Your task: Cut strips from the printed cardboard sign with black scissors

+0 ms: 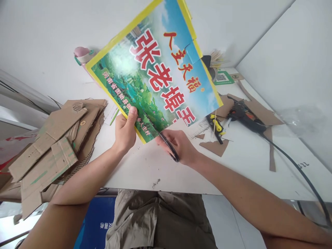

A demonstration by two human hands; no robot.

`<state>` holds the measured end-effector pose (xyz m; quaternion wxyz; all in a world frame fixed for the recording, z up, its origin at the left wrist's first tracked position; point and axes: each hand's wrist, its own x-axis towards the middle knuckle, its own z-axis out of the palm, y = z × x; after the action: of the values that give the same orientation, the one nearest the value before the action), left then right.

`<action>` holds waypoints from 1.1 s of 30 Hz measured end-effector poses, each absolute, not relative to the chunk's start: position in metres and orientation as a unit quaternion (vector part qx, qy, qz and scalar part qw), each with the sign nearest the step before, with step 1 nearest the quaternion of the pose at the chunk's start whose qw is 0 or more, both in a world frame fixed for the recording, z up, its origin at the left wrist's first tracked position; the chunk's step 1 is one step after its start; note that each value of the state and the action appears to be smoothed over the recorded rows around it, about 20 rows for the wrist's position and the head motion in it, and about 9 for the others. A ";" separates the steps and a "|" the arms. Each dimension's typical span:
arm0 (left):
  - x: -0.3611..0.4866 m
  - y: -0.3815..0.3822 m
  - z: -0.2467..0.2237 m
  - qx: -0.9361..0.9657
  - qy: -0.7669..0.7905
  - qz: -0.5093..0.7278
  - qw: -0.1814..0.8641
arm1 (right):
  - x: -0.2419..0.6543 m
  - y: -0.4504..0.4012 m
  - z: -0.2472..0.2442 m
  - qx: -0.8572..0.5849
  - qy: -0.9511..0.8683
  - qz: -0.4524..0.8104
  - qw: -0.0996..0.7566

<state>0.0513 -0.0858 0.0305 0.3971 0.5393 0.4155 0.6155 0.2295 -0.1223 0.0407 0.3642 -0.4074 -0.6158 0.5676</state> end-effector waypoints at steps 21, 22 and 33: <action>0.054 -0.094 0.042 0.571 0.381 0.541 0.485 | 0.228 -0.123 0.034 -0.362 -0.620 0.597 0.359; 0.054 -0.094 0.042 0.570 0.382 0.542 0.485 | 0.228 -0.124 0.036 -0.364 -0.620 0.598 0.354; 0.060 -0.102 0.039 0.563 0.381 0.522 0.515 | 0.220 -0.126 0.031 -0.353 -0.490 0.689 0.401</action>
<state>0.0602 -0.1017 0.0391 0.5149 0.5635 0.3812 0.5215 0.2199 -0.1260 0.0309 0.4014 -0.3533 -0.4900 0.6885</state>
